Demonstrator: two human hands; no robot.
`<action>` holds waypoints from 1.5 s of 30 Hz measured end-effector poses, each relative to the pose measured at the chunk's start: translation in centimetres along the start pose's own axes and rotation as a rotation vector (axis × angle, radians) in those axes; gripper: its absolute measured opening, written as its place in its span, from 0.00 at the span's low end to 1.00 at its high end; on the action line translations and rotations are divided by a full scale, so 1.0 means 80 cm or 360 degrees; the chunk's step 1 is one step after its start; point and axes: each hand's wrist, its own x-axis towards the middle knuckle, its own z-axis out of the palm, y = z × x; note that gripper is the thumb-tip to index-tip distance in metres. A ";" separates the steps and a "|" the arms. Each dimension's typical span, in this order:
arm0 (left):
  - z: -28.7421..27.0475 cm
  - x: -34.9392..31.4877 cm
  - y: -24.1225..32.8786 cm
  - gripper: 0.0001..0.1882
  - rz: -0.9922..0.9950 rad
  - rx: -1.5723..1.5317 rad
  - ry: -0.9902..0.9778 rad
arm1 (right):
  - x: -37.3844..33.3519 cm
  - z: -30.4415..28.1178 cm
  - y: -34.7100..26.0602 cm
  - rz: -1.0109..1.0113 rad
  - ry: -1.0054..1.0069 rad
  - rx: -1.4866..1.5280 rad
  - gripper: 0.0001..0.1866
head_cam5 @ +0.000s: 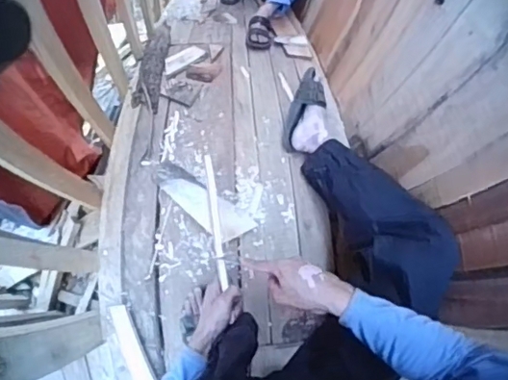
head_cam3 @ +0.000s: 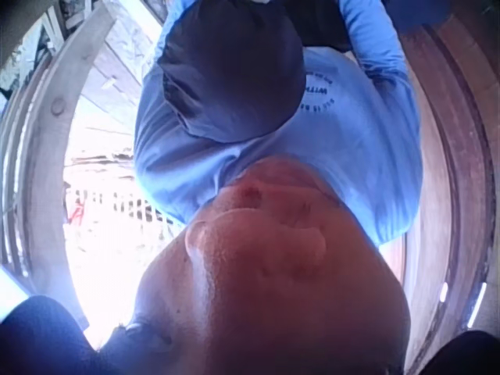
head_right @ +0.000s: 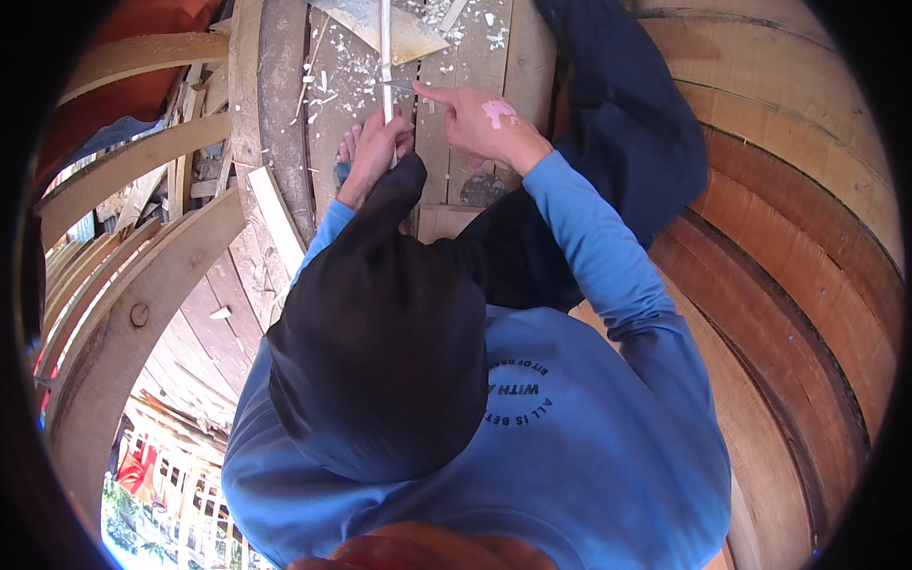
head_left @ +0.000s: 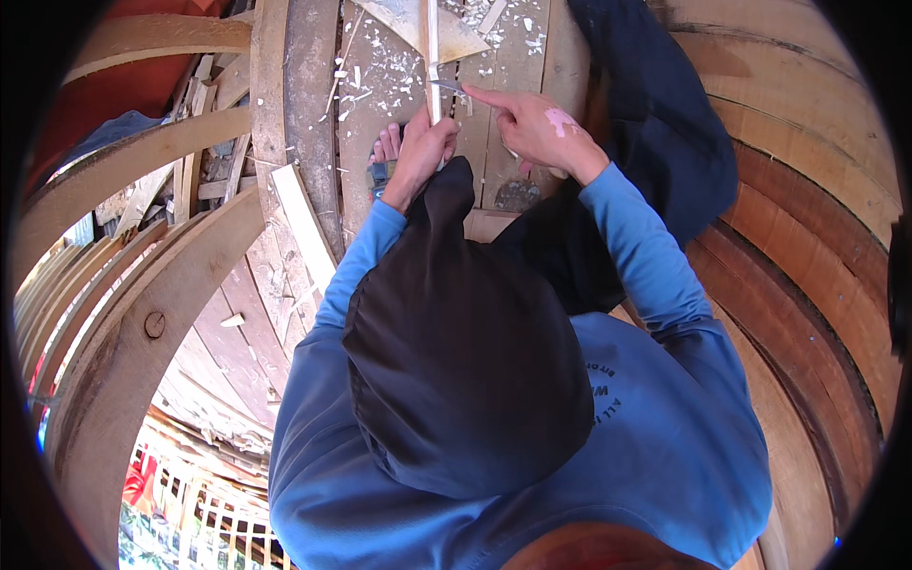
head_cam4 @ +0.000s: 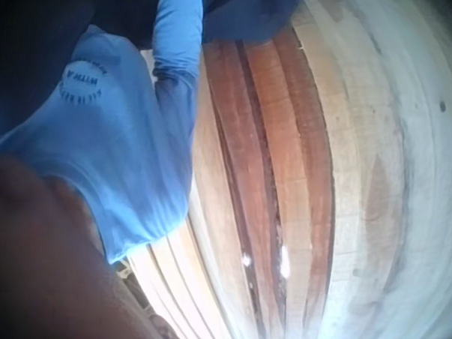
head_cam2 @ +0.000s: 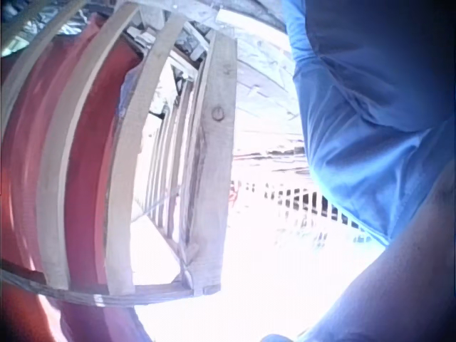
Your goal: The person carves a piece of wood into a decorative shape using a knife, holding the wood against their foot for stability and shaving off layers while sitting on a wooden floor.
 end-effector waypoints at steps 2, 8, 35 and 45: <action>0.000 0.014 -0.019 0.08 -0.0058 -0.0026 0.0021 | 0.005 0.003 0.005 0.0053 -0.0048 -0.0024 0.37; -0.002 0.035 -0.070 0.11 -0.0143 0.0078 -0.0105 | 0.001 -0.002 -0.005 0.0200 -0.0195 -0.0180 0.35; 0.016 0.026 -0.065 0.33 -0.0179 0.1003 0.0328 | 0.002 0.006 0.028 0.0172 -0.0083 -0.0140 0.34; 0.013 0.027 -0.065 0.31 -0.0148 0.1006 0.0380 | 0.017 0.037 0.066 -0.0441 0.0354 -0.0921 0.35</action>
